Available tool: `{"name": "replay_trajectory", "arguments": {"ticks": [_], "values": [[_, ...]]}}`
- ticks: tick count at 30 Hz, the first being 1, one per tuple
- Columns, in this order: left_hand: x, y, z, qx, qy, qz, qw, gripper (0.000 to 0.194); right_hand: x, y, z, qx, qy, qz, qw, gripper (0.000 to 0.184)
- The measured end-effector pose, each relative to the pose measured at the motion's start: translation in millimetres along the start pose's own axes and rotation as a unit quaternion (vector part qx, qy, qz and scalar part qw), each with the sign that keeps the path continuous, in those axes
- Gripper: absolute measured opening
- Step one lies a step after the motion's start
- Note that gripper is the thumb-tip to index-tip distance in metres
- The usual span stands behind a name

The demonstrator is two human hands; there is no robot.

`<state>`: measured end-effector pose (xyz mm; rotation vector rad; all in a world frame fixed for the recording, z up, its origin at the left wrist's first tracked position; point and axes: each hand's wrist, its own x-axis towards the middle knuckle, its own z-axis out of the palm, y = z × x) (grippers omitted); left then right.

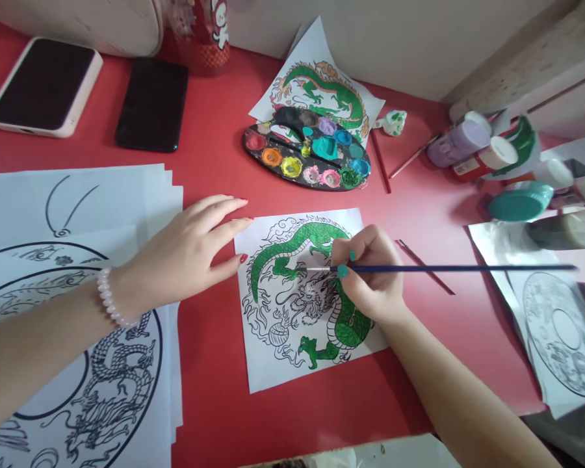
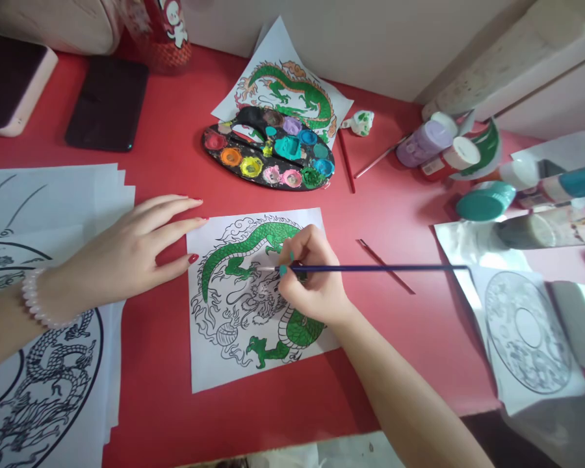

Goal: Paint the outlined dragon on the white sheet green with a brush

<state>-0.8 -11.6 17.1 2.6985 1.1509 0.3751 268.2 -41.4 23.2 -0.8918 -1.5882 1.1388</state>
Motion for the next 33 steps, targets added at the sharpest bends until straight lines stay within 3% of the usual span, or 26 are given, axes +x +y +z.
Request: {"name": "replay_trajectory", "arguments": {"ticks": [4, 9, 24, 33], "values": [[-0.3, -1.1, -0.4, 0.001, -0.003, 0.006, 1.0, 0.042, -0.9, 1.9, 4.7, -0.013, -0.041, -0.047, 0.998, 0.031], [-0.5, -1.0, -1.2, 0.003, 0.004, 0.009, 1.0, 0.041, 1.5, 4.8, 4.1, -0.005, -0.018, -0.077, 0.997, 0.03], [0.7, -1.4, -1.4, 0.015, 0.003, 0.021, 1.0, 0.045, 1.7, 4.9, 5.8, -0.011, 0.007, -0.061, 0.998, 0.022], [0.5, -0.1, -2.2, -0.01, -0.015, 0.0, 1.0, 0.045, 1.3, 6.2, 7.6, -0.095, 0.065, -0.056, 0.992, 0.019]]}}
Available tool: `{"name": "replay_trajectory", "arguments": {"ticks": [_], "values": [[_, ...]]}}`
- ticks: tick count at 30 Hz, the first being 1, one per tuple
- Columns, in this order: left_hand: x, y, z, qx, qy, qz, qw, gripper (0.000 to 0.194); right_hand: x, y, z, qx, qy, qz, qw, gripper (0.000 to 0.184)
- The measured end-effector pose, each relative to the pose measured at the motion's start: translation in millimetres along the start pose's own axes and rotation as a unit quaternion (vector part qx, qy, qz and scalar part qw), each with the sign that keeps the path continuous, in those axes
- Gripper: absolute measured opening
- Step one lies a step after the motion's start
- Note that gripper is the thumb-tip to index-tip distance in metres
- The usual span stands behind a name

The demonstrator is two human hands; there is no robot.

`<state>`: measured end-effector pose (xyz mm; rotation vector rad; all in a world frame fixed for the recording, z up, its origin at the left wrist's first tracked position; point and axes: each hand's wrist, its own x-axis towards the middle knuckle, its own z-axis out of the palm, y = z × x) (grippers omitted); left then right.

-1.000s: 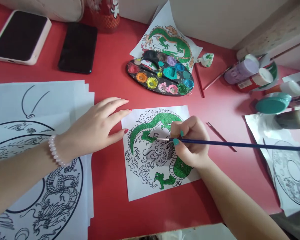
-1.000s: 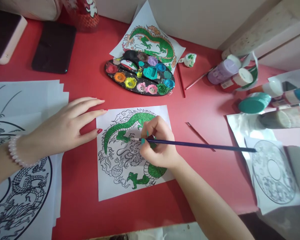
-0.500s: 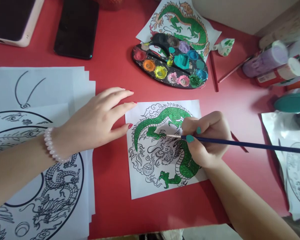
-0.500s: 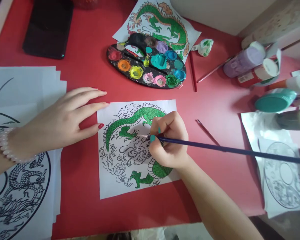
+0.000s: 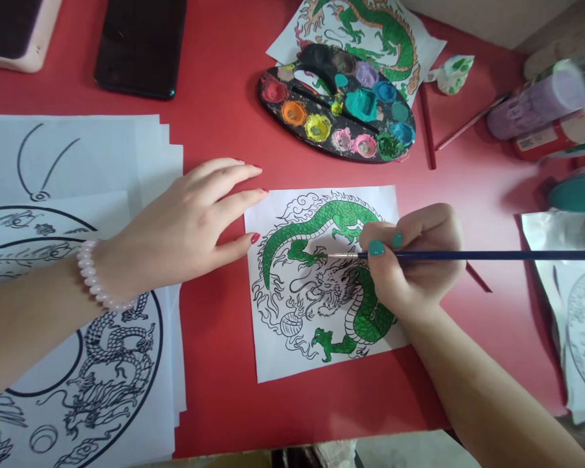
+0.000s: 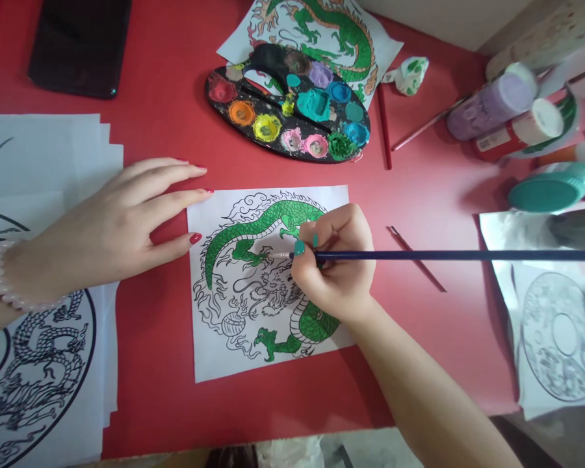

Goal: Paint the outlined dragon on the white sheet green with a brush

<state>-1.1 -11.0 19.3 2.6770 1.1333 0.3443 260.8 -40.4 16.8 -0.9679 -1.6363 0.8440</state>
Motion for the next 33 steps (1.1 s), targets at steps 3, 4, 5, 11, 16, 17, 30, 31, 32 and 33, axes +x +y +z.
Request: {"name": "replay_trajectory", "arguments": {"ticks": [3, 4, 5, 11, 16, 17, 30, 31, 32, 33], "values": [[0.6, 0.2, -0.1, -0.008, 0.001, -0.007, 1.0, 0.044, 0.1, -0.4, 0.5, -0.015, 0.005, -0.001, 1.0, 0.019], [0.7, 0.1, 0.0, -0.013, 0.001, -0.009, 1.0, 0.044, 0.2, -0.9, 0.6, -0.019, 0.006, 0.0, 1.0, 0.019], [0.8, 0.0, 0.1, -0.017, 0.001, -0.011, 1.0, 0.043, 0.5, -1.4, 0.7, -0.021, 0.006, 0.002, 1.0, 0.019], [0.5, 0.7, -1.5, -0.001, -0.006, -0.001, 1.0, 0.045, 3.4, -3.5, 2.8, -0.018, 0.009, -0.005, 1.0, 0.021], [-0.2, 2.5, -4.6, 0.015, -0.016, 0.005, 1.0, 0.044, 0.7, -0.8, 2.7, -0.042, 0.025, -0.01, 0.999, 0.019], [-0.2, 2.5, -4.7, 0.018, -0.017, 0.005, 1.0, 0.044, -0.4, 0.0, 2.2, -0.048, 0.037, -0.008, 0.998, 0.019], [0.6, 1.2, -4.7, 0.014, -0.022, 0.0, 1.0, 0.044, -3.1, 1.7, -0.6, -0.058, 0.043, 0.012, 0.997, 0.016], [0.4, 0.9, -4.6, 0.015, -0.022, 0.001, 1.0, 0.044, -3.2, 1.5, -0.4, -0.06, 0.041, 0.009, 0.997, 0.015], [0.3, 0.7, -4.5, 0.016, -0.019, 0.003, 1.0, 0.044, -3.3, 1.4, -0.1, -0.063, 0.04, 0.007, 0.997, 0.015], [0.2, 0.6, -4.3, 0.017, -0.019, 0.004, 1.0, 0.044, -3.3, 1.3, 0.1, -0.063, 0.037, 0.006, 0.997, 0.016]]}}
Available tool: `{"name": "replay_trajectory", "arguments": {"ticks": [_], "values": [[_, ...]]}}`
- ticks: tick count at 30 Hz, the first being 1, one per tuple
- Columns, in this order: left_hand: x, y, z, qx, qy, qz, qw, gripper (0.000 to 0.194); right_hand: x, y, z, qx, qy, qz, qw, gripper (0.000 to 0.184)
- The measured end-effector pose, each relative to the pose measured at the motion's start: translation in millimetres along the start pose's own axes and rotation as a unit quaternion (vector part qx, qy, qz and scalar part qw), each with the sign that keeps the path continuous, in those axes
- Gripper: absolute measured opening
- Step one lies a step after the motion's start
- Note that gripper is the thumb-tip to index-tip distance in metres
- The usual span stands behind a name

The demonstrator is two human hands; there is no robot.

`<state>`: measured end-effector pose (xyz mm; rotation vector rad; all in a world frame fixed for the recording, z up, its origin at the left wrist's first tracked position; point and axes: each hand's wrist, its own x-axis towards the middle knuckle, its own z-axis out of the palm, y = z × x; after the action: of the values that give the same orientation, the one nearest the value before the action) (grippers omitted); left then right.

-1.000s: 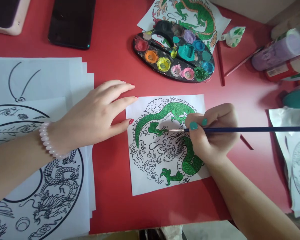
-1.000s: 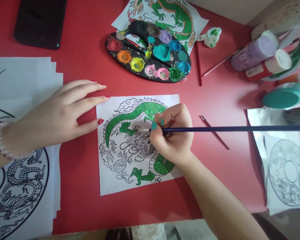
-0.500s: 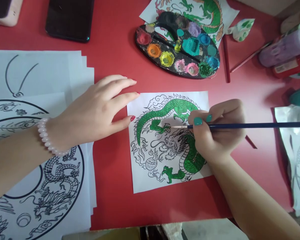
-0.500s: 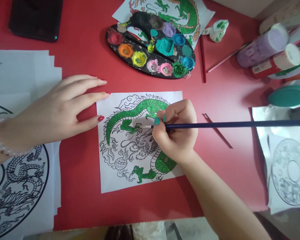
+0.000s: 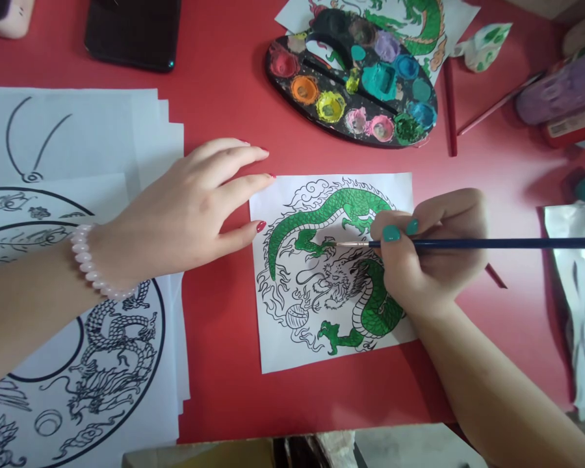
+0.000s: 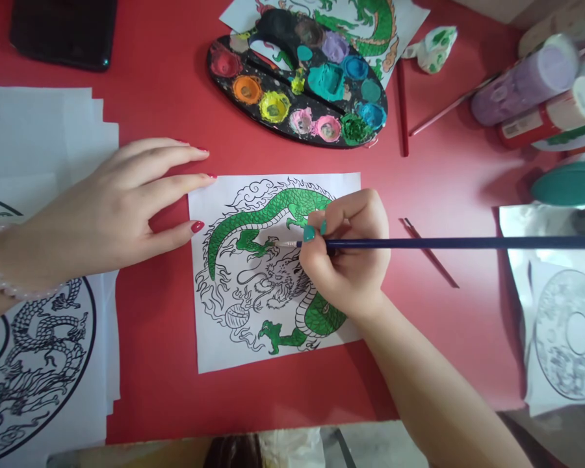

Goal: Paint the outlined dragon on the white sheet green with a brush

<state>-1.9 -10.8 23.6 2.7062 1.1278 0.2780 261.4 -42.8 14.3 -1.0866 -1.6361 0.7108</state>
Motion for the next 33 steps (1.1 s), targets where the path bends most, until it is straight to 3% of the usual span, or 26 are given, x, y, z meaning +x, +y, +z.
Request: {"name": "replay_trajectory", "arguments": {"ticks": [7, 12, 19, 25, 33], "values": [[1, 2, 0.0, -0.005, -0.002, 0.003, 1.0, 0.045, -2, 2, -1, -0.011, 0.028, 0.003, 1.0, 0.015], [2, 2, -0.3, -0.01, -0.002, -0.001, 1.0, 0.046, -1, 3, 0, 0.002, 0.005, -0.02, 1.0, 0.014], [1, 1, 0.7, -0.01, 0.007, 0.003, 1.0, 0.047, -5, 1, -1, -0.048, 0.027, -0.007, 0.998, 0.019], [1, -1, 4.5, -0.03, 0.011, -0.023, 0.999, 0.047, -2, -8, -1, -0.036, -0.024, -0.034, 0.998, 0.024], [1, 0, 3.5, -0.033, 0.01, -0.027, 0.999, 0.046, -3, -9, -7, -0.098, -0.066, -0.082, 0.99, 0.037]]}}
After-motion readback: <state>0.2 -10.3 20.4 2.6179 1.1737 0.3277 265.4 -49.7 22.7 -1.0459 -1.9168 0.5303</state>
